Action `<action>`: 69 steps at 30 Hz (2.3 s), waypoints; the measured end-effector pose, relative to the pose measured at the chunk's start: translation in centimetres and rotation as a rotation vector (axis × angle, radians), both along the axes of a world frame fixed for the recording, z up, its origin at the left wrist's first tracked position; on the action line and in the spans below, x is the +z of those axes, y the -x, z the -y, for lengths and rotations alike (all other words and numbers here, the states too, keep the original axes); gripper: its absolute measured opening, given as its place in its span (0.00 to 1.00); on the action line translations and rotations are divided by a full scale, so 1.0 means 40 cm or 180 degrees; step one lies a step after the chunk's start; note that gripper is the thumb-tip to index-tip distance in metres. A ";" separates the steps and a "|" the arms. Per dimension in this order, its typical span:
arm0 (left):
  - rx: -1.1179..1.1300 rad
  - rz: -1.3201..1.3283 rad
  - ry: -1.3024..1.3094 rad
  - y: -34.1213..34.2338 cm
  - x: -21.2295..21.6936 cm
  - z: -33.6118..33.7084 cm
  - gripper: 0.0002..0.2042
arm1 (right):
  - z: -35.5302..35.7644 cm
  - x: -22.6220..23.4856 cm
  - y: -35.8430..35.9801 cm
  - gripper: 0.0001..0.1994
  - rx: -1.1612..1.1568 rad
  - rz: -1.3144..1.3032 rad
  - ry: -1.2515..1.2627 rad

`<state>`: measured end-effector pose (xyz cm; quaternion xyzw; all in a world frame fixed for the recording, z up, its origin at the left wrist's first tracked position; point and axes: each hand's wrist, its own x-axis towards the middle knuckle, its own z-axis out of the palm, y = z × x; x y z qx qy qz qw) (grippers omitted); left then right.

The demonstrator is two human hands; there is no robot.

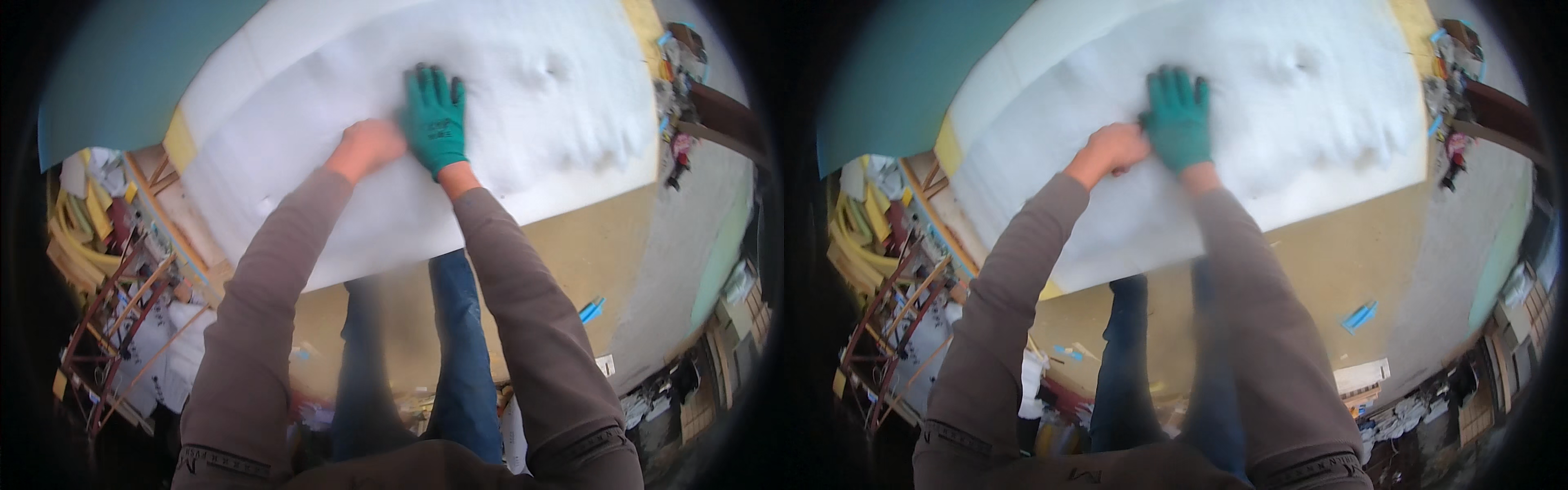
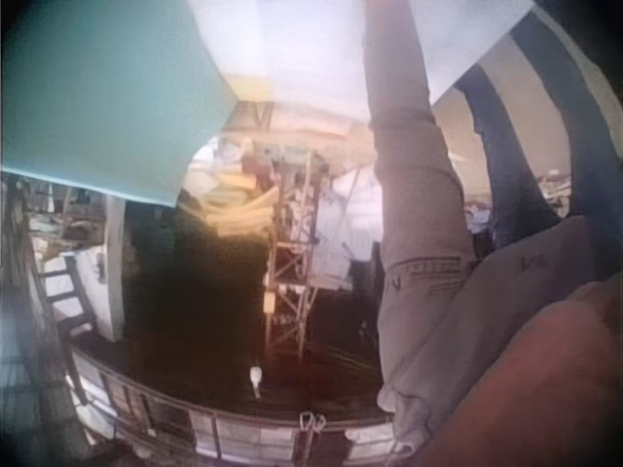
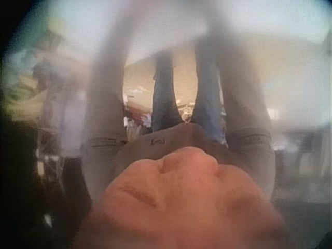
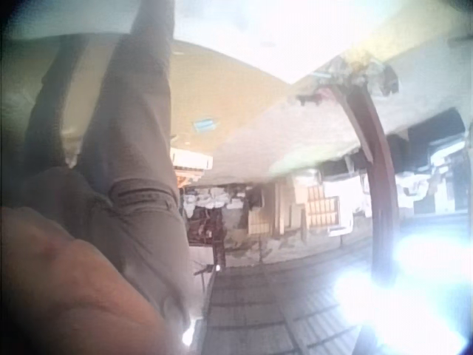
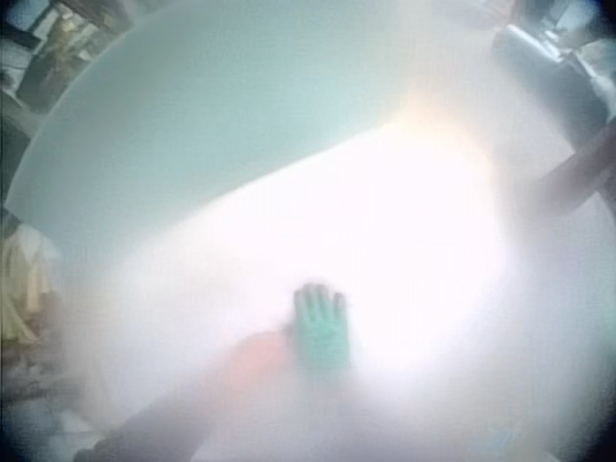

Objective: The person uses shears to cut a marked line on a white sheet placed on a blue and yellow workbench. They then pick up a large piece of white fiberglass mat, unfold it, and lay it over the workbench, smoothing it with both hands. The person repeats this process with a second piece of fiberglass, aligning and smoothing it over the first layer.

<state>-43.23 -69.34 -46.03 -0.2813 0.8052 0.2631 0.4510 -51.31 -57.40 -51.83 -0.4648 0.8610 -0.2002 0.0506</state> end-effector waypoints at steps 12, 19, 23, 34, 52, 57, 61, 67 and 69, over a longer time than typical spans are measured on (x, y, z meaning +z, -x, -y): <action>0.1081 -0.1598 -0.0241 -0.171 0.098 -0.019 0.16 | -0.035 0.110 0.061 0.37 0.0187 0.1142 -0.0009; 0.2089 -0.2091 0.0364 -0.162 0.228 -0.095 0.10 | -0.243 0.189 0.216 0.34 -0.0396 0.0427 0.0902; 0.0902 -0.3679 0.0341 0.088 0.148 -0.199 0.08 | -0.329 0.138 0.407 0.38 -0.1315 -0.0055 0.0408; -0.0029 -0.3512 0.0872 0.408 -0.036 -0.273 0.16 | -0.350 -0.010 0.529 0.40 -0.0766 0.0163 0.0161; -0.0804 -0.3199 0.1429 0.363 -0.116 -0.329 0.27 | -0.355 -0.111 0.577 0.25 -0.0907 -0.0933 0.0010; -0.0560 -0.3489 0.1547 0.281 -0.085 -0.339 0.27 | -0.370 -0.138 0.601 0.25 -0.0809 -0.0973 0.0021; -0.0246 -0.2974 0.1043 -0.013 -0.011 -0.290 0.26 | -0.398 -0.172 0.644 0.26 -0.0644 -0.1000 0.0093; 0.1817 -0.2550 0.2535 -0.598 0.033 -0.067 0.30 | -0.425 -0.099 0.672 0.26 -0.0860 -0.0824 0.0329; 0.2515 -0.1061 0.3507 -0.750 -0.009 0.008 0.33 | -0.441 -0.046 0.609 0.27 -0.1025 -0.1131 0.0233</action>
